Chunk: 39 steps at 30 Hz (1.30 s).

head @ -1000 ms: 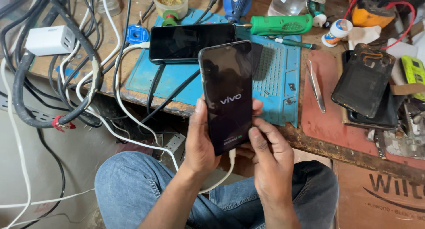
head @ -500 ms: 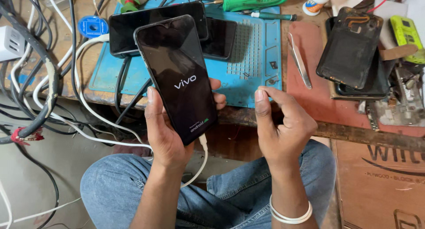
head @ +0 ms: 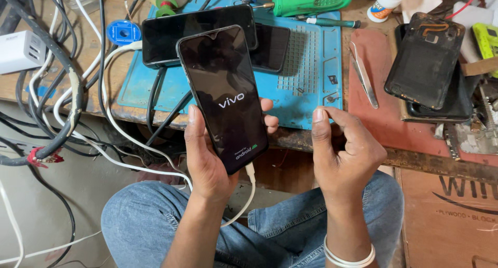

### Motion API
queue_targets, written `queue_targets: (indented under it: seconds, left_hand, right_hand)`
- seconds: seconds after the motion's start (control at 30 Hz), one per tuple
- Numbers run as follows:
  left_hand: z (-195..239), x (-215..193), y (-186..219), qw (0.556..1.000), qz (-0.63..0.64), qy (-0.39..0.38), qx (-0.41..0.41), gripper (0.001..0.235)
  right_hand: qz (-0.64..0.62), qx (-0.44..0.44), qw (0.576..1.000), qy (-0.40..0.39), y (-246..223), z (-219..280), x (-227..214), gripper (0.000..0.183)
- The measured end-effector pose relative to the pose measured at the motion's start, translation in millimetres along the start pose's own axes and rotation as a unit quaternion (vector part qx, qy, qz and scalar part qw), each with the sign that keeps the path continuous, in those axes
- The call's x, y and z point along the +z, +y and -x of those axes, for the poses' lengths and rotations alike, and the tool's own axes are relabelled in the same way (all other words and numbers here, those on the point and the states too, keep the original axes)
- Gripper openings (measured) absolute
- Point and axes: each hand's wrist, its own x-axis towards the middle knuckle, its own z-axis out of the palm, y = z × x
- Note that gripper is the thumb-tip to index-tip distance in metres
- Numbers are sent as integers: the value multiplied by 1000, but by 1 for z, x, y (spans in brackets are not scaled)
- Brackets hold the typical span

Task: The person removes the back cover of a Vivo smartphone, connects a charging cable to the internal board, and uses a screwdriver to adjust components near the battery and charging port. The phone boots to the Vivo logo while connected.

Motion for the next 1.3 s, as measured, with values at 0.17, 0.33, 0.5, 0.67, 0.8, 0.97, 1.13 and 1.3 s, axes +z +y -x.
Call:
queue_targets:
  seconds: [0.17, 0.33, 0.5, 0.67, 0.8, 0.97, 1.13, 1.3]
  left_hand:
    - [1, 2, 1, 1000, -17, -4, 0, 73]
    - [2, 4, 0, 999, -38, -7, 7, 73]
    - [2, 6, 0, 999, -42, 4, 10, 71]
    - [1, 7, 0, 999, -39, 11, 9, 73]
    - [5, -4, -6, 1000, 4, -4, 11, 73]
    - [3, -3, -5, 1000, 5, 7, -4, 77]
    - [1, -4, -3, 1000, 16, 9, -17, 78]
    - [2, -9, -5, 1000, 12, -8, 5, 79]
  right_hand:
    - [-6, 1, 1000, 10, 0, 0, 2, 19]
    - [-11, -16, 1000, 1, 0, 0, 0, 20]
    - [-3, -6, 1000, 0, -3, -1, -1, 20]
    - [-28, -7, 1000, -2, -2, -2, -1, 21]
    - [-15, -9, 1000, -5, 7, 9, -2, 22]
    - [-31, 5, 999, 11, 4, 5, 2, 20]
    - [-49, 18, 998, 18, -1, 1, 5, 20]
    - [-24, 32, 999, 20, 2, 2, 5, 18]
